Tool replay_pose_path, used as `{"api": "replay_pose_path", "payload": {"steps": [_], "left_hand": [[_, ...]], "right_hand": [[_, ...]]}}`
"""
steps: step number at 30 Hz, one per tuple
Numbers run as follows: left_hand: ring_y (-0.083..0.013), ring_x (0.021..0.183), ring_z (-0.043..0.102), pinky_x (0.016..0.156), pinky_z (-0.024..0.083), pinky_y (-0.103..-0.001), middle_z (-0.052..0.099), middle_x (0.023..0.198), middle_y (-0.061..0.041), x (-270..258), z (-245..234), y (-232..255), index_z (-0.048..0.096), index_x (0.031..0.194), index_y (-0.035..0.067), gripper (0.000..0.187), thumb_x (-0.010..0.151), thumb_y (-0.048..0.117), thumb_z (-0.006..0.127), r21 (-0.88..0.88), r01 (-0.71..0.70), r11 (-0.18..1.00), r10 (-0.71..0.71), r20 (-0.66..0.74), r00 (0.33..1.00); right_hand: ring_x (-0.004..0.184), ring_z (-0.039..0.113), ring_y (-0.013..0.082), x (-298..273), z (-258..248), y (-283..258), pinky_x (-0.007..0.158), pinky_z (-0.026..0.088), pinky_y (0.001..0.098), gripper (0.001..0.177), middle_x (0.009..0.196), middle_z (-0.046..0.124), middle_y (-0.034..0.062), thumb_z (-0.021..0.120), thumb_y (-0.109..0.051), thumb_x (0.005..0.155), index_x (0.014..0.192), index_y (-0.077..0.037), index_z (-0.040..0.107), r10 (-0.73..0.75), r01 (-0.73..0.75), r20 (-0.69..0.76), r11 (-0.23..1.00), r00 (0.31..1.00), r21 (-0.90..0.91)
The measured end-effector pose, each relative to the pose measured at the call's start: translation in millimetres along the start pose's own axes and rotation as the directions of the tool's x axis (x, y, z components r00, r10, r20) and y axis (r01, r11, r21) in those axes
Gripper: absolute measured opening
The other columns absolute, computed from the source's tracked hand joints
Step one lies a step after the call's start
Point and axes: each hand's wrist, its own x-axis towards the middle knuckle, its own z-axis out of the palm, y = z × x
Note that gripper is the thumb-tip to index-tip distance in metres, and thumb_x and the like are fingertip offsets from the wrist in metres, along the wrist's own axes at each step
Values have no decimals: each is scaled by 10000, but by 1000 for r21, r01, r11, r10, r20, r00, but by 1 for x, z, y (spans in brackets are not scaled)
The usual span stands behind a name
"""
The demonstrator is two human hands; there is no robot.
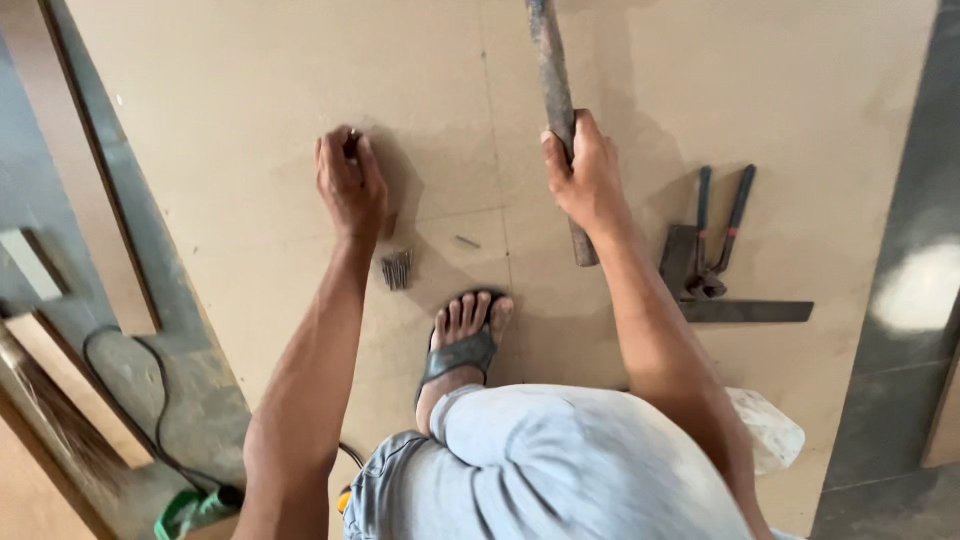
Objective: The person hammers a series of nails into a wooden board. They place each nail by hand onto the surface before striking it with a hammer, moving across a marked line.
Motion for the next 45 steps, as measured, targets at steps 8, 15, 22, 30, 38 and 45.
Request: {"api": "replay_pose_path", "payload": {"steps": [8,15,22,30,38,45], "left_hand": [[-286,905,659,757,552,-389,662,1034,-169,-6,-5,15,622,1124,-27,107,1044,42,637,-114,84,990,-85,-8,996],[-215,832,669,734,554,-335,706,971,-128,30,14,36,691,1082,23,103,1000,73,726,-197,174,965,-166,58,984],[-254,1049,724,906,609,-364,750,1131,-110,159,110,46,735,1125,38,123,1003,51,721,-258,-47,965,82,127,988],[-263,1180,647,1022,544,-380,753,1143,-66,191,145,51,766,1086,39,114,976,69,765,-130,-125,984,142,130,981],[-261,1183,647,1021,547,-384,761,1138,-58,191,144,54,767,1092,43,117,986,90,758,-111,-105,988,120,138,983],[-260,1196,646,1036,544,-389,759,1147,-57,190,146,51,765,1096,49,115,993,100,762,-99,-142,985,154,126,980]], "right_hand": [[488,569,104,55,-1,5,420,501,305,212,711,583,10,677,-229,997,963,-60,556,447,-525,279,664,850,533],[495,598,134,90,35,41,444,514,315,217,695,623,51,690,-249,988,959,-60,588,506,-523,233,565,831,639],[497,608,166,117,25,52,434,519,341,221,683,640,76,681,-230,950,967,-16,627,591,-649,325,492,738,580],[521,607,153,124,12,33,447,519,332,194,688,635,81,693,-196,952,994,-14,638,646,-707,354,432,676,560],[506,599,147,124,12,33,434,516,330,197,677,630,76,706,-198,950,973,-25,615,638,-703,368,411,676,580],[501,607,147,124,12,33,430,522,328,197,666,631,78,715,-205,953,961,-41,607,635,-702,359,440,684,560]]}}
